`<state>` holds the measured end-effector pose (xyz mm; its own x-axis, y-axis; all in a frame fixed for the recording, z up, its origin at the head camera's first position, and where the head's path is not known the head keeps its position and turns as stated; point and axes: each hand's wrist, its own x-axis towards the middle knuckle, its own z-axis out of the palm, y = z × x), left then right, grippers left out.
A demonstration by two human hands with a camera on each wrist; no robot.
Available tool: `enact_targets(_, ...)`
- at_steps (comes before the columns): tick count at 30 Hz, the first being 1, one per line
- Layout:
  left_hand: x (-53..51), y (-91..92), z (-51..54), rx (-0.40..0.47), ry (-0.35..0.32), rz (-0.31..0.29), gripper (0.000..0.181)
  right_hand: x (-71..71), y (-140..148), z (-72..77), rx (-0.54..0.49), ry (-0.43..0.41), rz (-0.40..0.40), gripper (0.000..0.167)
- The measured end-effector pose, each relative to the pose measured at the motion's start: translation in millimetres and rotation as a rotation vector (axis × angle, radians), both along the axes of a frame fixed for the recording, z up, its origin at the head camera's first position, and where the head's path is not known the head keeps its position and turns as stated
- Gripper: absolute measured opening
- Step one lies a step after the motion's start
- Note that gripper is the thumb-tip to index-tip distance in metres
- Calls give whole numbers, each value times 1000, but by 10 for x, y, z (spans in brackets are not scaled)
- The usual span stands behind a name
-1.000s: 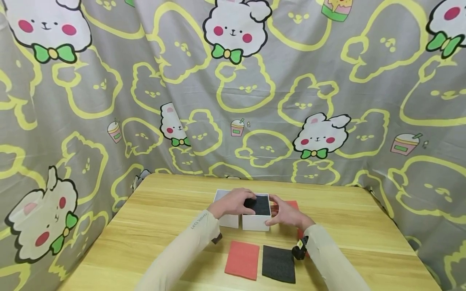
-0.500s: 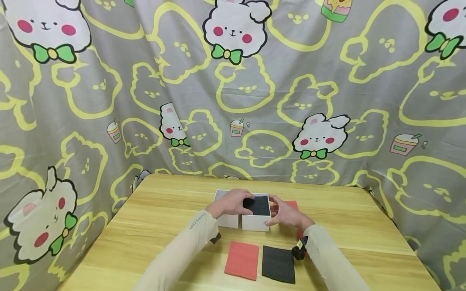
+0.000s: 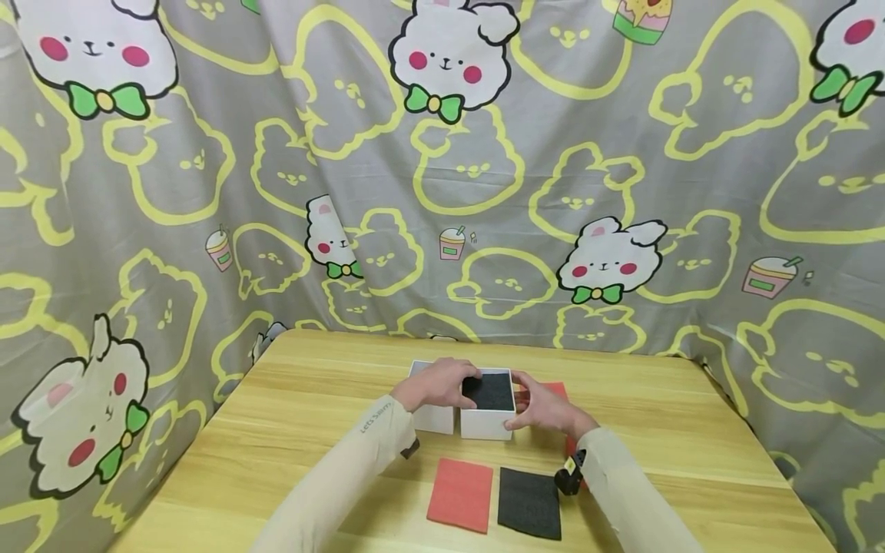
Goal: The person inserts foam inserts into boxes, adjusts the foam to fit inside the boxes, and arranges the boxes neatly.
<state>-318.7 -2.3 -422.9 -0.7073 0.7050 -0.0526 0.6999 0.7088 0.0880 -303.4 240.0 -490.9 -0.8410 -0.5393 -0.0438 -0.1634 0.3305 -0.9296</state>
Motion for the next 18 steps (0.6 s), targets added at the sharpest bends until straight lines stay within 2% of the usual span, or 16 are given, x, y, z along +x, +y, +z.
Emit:
enact_targets(7, 6, -23, -28, 32, -25, -12, 52, -5, -7, -30, -12, 3, 21, 104)
enact_targets(14, 91, -133, -102, 190, -79, -28, 49, -5, -3, -2, -9, 6, 9, 104)
enact_targets(18, 189, -222, -124, 265, -74, -49, 48, -3, 2, 5, -4, 6, 5, 105)
